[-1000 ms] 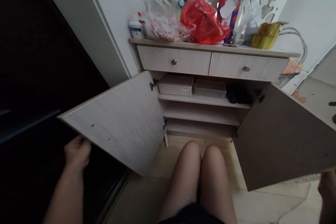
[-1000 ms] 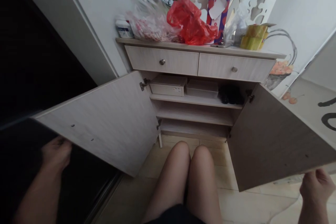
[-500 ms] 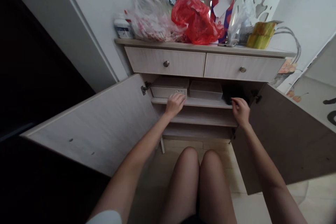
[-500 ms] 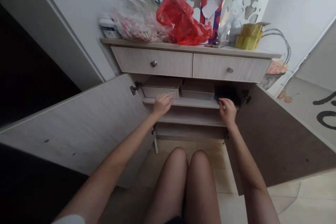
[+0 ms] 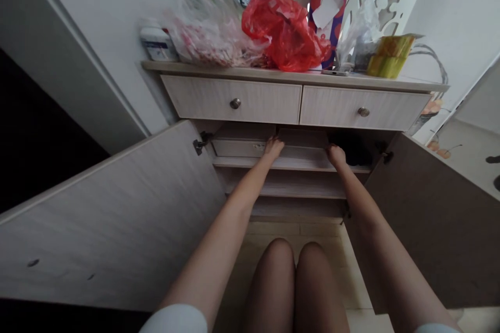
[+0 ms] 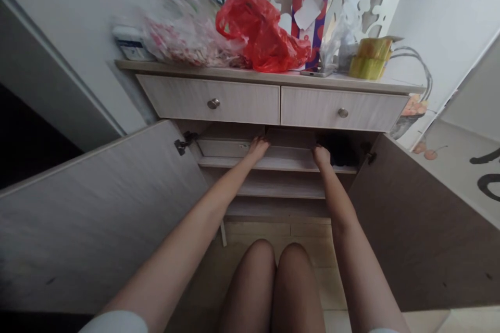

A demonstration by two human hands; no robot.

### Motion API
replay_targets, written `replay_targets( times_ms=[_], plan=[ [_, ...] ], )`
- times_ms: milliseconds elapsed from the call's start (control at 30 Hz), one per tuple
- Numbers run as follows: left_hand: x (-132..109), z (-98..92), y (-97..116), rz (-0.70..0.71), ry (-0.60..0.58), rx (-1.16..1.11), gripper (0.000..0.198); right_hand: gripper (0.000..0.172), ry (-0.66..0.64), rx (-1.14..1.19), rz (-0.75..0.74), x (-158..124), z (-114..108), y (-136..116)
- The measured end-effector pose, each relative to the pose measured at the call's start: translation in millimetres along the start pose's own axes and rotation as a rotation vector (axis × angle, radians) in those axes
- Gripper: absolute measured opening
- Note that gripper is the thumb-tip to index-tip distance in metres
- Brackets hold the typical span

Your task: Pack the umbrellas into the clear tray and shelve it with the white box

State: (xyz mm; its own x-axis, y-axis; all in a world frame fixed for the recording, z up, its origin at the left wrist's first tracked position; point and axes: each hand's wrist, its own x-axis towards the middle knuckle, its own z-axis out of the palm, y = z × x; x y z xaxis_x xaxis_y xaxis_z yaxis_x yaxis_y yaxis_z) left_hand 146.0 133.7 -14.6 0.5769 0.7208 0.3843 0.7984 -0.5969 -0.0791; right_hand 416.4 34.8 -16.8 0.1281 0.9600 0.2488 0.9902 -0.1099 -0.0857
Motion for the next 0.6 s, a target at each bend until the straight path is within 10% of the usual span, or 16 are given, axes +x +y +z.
replay_targets(
  times_ms=[267,600],
  plan=[
    [-54.0,-40.5,11.6,0.172,0.100,-0.051,0.030,0.030,0.154,0.059,-0.134,-56.2,-21.4,20.2],
    [-252.0,-77.2,63.2,0.278,0.320,-0.111,0.035,0.031,0.248,0.299,-0.373,-251.8,-39.7,10.4]
  ],
)
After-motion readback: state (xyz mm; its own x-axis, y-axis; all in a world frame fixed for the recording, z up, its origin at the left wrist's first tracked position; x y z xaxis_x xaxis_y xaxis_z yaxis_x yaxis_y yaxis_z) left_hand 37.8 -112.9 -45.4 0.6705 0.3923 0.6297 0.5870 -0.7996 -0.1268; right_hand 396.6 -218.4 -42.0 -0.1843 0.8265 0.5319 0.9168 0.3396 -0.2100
